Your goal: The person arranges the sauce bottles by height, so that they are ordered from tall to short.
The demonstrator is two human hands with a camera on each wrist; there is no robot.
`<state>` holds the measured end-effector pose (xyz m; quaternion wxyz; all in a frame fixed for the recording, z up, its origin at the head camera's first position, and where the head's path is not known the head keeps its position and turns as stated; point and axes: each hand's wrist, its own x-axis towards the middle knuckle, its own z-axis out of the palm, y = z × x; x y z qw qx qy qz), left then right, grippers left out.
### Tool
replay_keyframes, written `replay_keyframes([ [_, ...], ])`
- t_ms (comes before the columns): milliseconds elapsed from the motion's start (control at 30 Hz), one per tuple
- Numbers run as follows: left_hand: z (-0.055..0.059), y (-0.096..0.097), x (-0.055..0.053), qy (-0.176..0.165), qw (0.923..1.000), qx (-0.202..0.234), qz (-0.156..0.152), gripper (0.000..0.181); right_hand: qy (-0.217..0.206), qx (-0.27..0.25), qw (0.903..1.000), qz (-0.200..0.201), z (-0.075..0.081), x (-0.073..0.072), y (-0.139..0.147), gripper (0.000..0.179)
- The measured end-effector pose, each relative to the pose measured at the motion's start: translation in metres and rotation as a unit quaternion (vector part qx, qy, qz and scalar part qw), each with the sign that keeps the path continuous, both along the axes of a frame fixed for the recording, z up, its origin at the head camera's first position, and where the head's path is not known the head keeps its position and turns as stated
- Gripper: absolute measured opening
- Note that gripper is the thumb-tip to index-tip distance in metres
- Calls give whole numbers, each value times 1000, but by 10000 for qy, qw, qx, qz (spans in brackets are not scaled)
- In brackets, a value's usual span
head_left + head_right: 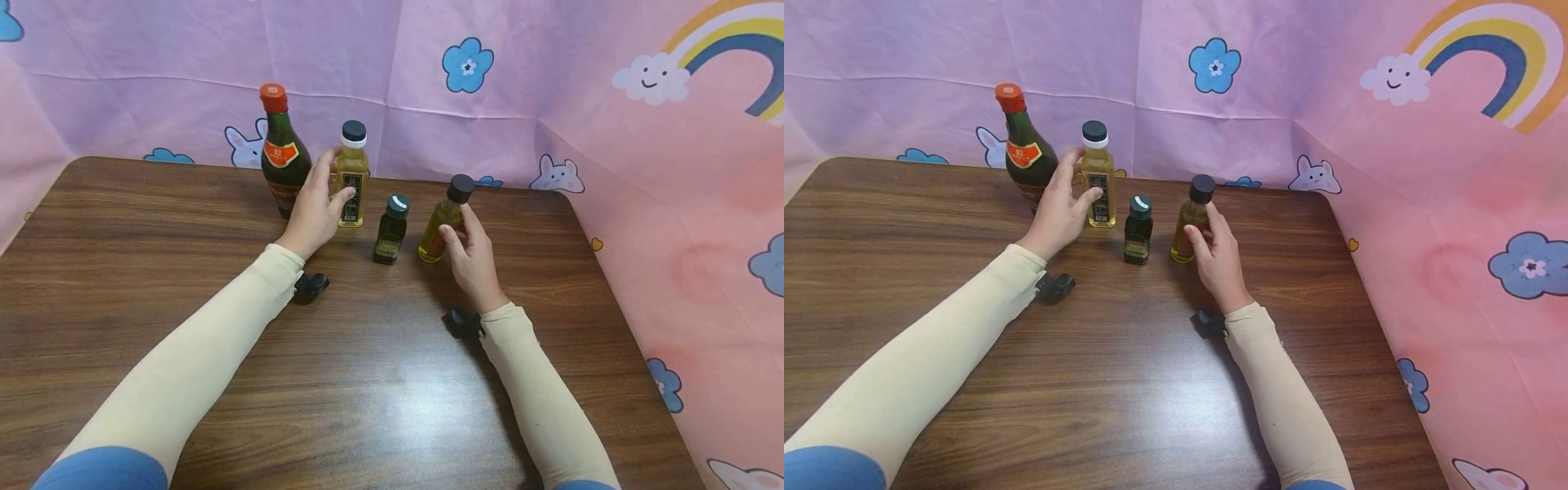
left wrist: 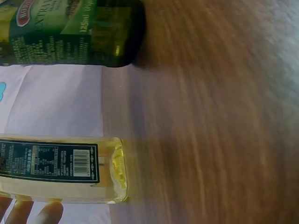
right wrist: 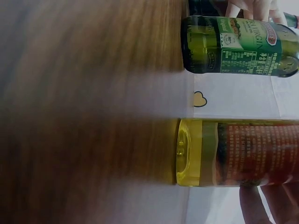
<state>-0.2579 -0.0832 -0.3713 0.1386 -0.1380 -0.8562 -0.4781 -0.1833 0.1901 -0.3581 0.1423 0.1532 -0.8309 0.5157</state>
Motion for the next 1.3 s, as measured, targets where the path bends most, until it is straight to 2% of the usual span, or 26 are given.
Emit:
replay_keyframes([
  [367,-3,-4,-3,-43,9999,-97,-14,69,-99,-139,9999,-1,-2,-5,-2,45],
  [700,-3,-2,-6,12,9998,-179,-75,70,-72,-244,9995,-190,-1,-8,1,46],
  [1133,-4,-4,-3,-64,9998,-136,-119,71,-128,71,9999,58,9,-1,2,49],
  [1300,-4,-5,-2,-97,9998,-154,-116,70,-102,209,9995,225,-8,-17,17,54],
])
